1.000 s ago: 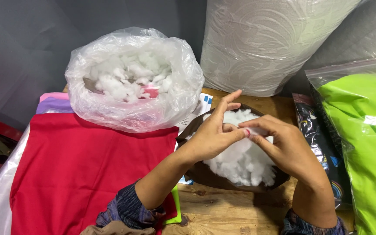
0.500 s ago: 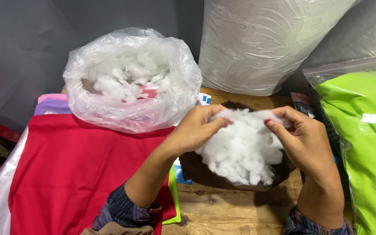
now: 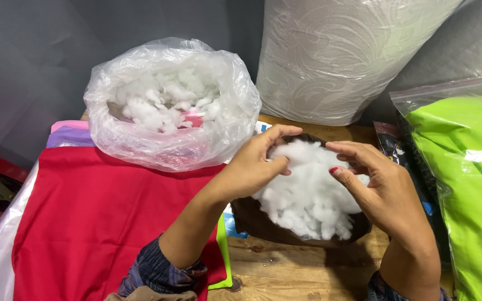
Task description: The person takes handfuls of white cotton from a plastic bag and places them into a brown fabric casing. They repeatedly fluff and press the cotton with both hands to distribute it evenly inside the casing.
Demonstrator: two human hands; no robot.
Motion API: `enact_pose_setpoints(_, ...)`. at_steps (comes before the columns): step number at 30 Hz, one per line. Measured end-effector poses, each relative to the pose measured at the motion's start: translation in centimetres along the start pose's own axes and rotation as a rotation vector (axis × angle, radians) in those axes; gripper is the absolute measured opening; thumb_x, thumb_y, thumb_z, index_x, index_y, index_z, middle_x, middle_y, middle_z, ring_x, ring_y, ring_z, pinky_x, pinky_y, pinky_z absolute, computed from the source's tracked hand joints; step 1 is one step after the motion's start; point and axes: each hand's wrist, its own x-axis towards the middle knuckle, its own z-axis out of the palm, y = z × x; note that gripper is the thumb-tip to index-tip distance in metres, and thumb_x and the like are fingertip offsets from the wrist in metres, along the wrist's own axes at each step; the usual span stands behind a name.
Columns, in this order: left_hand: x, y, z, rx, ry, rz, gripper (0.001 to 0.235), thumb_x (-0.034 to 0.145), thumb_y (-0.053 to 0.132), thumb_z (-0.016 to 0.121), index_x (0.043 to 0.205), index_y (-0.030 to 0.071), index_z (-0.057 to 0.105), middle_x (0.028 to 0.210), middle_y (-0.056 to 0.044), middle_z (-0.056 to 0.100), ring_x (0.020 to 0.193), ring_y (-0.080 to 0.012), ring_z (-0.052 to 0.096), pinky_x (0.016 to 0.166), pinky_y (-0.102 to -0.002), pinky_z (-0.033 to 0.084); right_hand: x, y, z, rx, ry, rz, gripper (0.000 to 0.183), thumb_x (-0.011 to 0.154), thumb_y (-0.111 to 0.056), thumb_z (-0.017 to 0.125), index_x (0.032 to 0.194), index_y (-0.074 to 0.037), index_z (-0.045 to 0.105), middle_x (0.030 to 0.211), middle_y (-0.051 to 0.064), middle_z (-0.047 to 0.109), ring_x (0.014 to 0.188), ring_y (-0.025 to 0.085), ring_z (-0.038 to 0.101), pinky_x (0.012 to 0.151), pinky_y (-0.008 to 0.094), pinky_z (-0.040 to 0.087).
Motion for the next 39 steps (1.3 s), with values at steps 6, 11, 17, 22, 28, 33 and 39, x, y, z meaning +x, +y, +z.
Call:
enact_pose_setpoints(6, -0.9, 1.5, 1.4, 0.068, -0.026, -0.108, 0.038, 0.087, 0.007, 0.069, 0.123, 0.018, 0.061, 0.094, -0.002, 0.062, 0.076, -0.0081, 0.064, 0.067, -0.023, 0.052, -0.2, 0.2, 1.3, 0.168, 0.014, -0.089, 0.043, 0.088, -0.015, 0.072, 0.131, -0.012, 0.068, 0.123, 0.001, 0.075, 0.096, 0.012, 0.071, 0.087, 0.025, 0.055)
enact_pose_setpoints(11, -1.0, 2.0, 2.0, 0.005, -0.01, -0.134, 0.023, 0.088, 0.009, 0.073, 0.107, 0.015, 0.063, 0.094, -0.001, 0.069, 0.08, -0.0092, 0.068, 0.071, -0.023, 0.058, -0.2, -0.3, 1.6, 0.155, -0.011, 0.007, 0.038, 0.084, -0.016, 0.079, 0.122, -0.019, 0.075, 0.103, -0.005, 0.076, 0.076, 0.007, 0.062, 0.075, 0.021, 0.049)
enact_pose_setpoints(17, -0.3, -0.6, 2.0, -0.161, -0.05, -0.02, 0.008, 0.091, 0.005, 0.073, 0.097, 0.01, 0.072, 0.083, -0.002, 0.07, 0.076, -0.006, 0.062, 0.066, -0.022, 0.057, -0.1, 1.0, 1.9, 0.172, 0.023, 0.034, 0.025, 0.087, -0.015, 0.078, 0.112, -0.015, 0.077, 0.094, -0.005, 0.076, 0.074, 0.006, 0.06, 0.072, 0.019, 0.047)
enact_pose_setpoints(22, 0.0, -1.3, 1.4, -0.19, -0.026, -0.016, 0.005, 0.089, 0.003, 0.075, 0.09, 0.007, 0.074, 0.078, -0.002, 0.07, 0.071, -0.0068, 0.064, 0.065, -0.02, 0.057, 0.1, 2.0, 1.8, 0.218, 0.044, 0.034, 0.011, 0.086, -0.01, 0.079, 0.097, -0.011, 0.08, 0.091, -0.002, 0.08, 0.081, 0.004, 0.068, 0.078, 0.018, 0.051)
enact_pose_setpoints(28, -0.3, -1.1, -0.8, -0.26, -0.034, -0.004, 0.007, 0.086, 0.0, 0.077, 0.088, 0.003, 0.072, 0.078, -0.01, 0.074, 0.071, -0.0116, 0.07, 0.065, -0.023, 0.061, -0.1, 2.6, -0.1, 0.267, 0.072, 0.057, 0.013, 0.085, 0.002, 0.075, 0.095, -0.005, 0.08, 0.091, 0.005, 0.081, 0.083, 0.011, 0.073, 0.079, 0.021, 0.057)
enact_pose_setpoints(33, -0.8, 0.2, -5.8, -0.195, 0.246, 0.14, 0.01, 0.087, 0.0, 0.078, 0.091, 0.006, 0.072, 0.077, -0.004, 0.072, 0.066, -0.0083, 0.067, 0.064, -0.018, 0.057, -1.2, 4.4, -3.1, 0.029, 0.372, 0.192, 0.014, 0.099, -0.006, 0.077, 0.113, -0.008, 0.075, 0.102, 0.004, 0.075, 0.091, 0.008, 0.064, 0.085, 0.023, 0.052)
enact_pose_setpoints(39, -0.7, 0.6, -2.3, 0.233, 0.205, 0.253, 0.02, 0.089, -0.001, 0.072, 0.103, 0.014, 0.073, 0.108, -0.006, 0.07, 0.103, -0.0176, 0.071, 0.093, -0.029, 0.067, 0.8, 2.3, -0.9, -0.112, 0.001, 0.289, 0.015, 0.091, -0.022, 0.072, 0.103, -0.018, 0.079, 0.116, -0.007, 0.081, 0.094, 0.013, 0.076, 0.086, 0.029, 0.053)
